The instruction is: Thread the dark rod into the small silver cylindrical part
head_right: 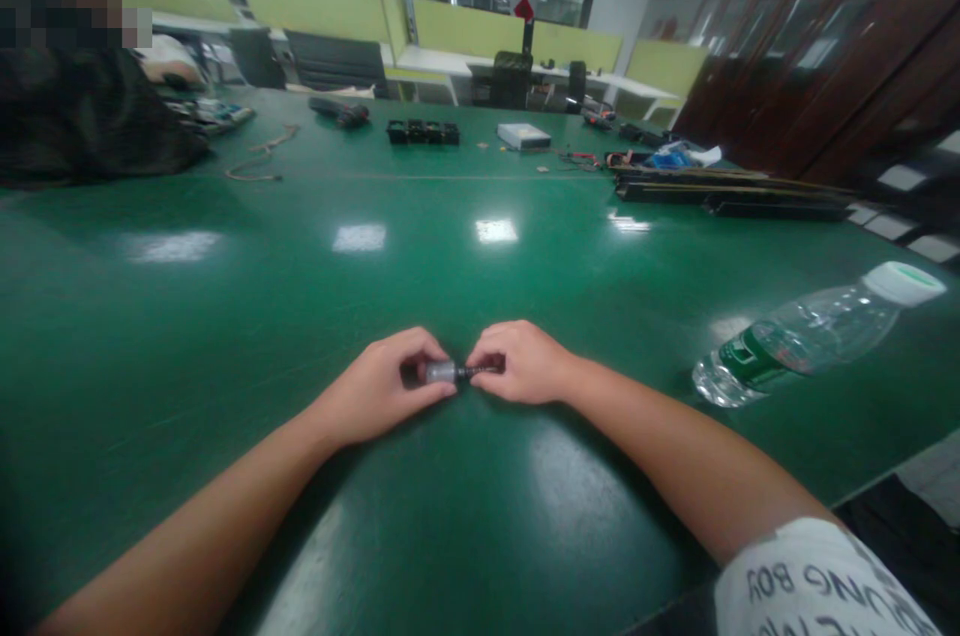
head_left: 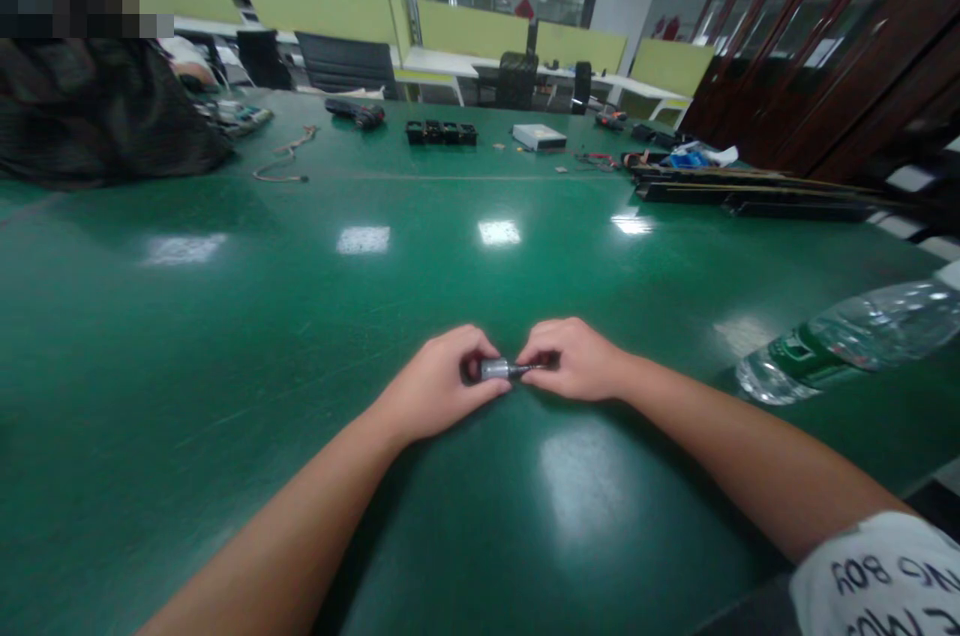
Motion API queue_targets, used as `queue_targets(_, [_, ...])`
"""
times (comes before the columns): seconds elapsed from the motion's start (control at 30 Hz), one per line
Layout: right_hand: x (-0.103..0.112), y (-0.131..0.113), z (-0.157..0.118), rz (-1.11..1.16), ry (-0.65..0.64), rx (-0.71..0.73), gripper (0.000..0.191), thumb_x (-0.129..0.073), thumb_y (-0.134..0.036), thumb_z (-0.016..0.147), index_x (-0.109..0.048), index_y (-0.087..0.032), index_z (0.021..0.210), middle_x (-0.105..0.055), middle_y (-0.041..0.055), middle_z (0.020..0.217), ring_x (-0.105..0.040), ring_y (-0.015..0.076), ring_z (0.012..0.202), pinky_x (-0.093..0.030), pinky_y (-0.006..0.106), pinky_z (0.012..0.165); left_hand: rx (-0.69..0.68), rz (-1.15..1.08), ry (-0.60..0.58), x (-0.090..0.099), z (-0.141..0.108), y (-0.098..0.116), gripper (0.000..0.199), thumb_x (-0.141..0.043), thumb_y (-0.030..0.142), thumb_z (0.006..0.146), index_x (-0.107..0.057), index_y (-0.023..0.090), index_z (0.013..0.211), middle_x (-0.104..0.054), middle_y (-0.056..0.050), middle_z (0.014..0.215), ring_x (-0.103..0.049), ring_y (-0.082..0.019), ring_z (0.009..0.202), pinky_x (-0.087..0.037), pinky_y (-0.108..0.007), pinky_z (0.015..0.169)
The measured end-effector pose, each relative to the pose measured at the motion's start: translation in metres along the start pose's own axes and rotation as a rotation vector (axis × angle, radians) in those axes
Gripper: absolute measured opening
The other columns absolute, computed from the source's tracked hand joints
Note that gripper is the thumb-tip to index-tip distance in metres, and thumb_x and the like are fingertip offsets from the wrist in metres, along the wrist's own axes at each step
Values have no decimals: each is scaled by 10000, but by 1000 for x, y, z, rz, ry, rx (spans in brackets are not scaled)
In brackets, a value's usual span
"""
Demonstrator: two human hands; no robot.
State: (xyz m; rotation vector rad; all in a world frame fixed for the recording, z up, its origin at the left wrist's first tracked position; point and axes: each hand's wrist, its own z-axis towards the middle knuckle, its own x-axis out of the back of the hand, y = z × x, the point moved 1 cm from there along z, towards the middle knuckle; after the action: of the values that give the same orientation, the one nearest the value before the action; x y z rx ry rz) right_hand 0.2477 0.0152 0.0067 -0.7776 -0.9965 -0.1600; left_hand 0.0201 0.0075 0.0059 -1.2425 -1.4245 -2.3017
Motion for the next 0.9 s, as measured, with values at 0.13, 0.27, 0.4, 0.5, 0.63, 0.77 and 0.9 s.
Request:
queue_targets(0.13, [1,0,0,-11,2,0,100,-707,-164,776,-730,-167,874,-700,33,800,-621,139,728,-456,249,695,0,9,-4,1,0,0,212,-719,361,810,-639,188,903,-619,-8,806,-592,-161,710,-458,-269,643])
queue_targets(0.27, [3,2,-1,-14,-1,-5,87,-708,-170,771,-724,-166,857,-689,28,782,-614,135,711,-455,247,684,3,4,-10,2,1,0,220,-717,369,814,-639,188,911,-622,-11,815,-594,-164,719,-460,-273,651])
queue_targets(0.4, [4,3,-1,1,-11,-5,80,-715,-181,764,-718,-164,843,-690,31,787,-615,137,717,-458,247,683,-4,2,-13,2,1,0,205,-713,358,822,-636,187,905,-618,-10,818,-593,-163,726,-457,-276,662])
queue_targets(0.5, [5,5,-2,30,-26,-23,77,-709,-179,761,-717,-155,834,-688,34,794,-616,135,721,-460,243,679,3,8,-15,2,1,-1,210,-716,358,819,-634,186,906,-616,-10,820,-590,-165,729,-452,-276,658])
queue_targets(0.63, [12,13,-2,113,-109,-113,108,-728,-225,756,-730,-146,830,-677,28,773,-600,122,690,-460,228,649,13,4,-13,1,1,-1,218,-723,359,815,-632,185,910,-615,-9,825,-590,-164,730,-449,-276,657])
queue_targets(0.77, [25,26,-3,213,-234,-265,214,-773,-297,722,-741,-133,856,-664,15,722,-583,111,632,-456,216,596,10,1,-12,1,1,-1,215,-728,361,813,-637,189,904,-612,-2,819,-589,-160,721,-446,-272,649])
queue_targets(0.9, [35,36,-6,255,-269,-365,246,-789,-312,695,-738,-124,846,-640,-3,654,-564,105,585,-437,212,559,10,-11,-11,1,1,0,212,-733,356,811,-636,188,895,-611,2,815,-588,-154,710,-449,-267,645])
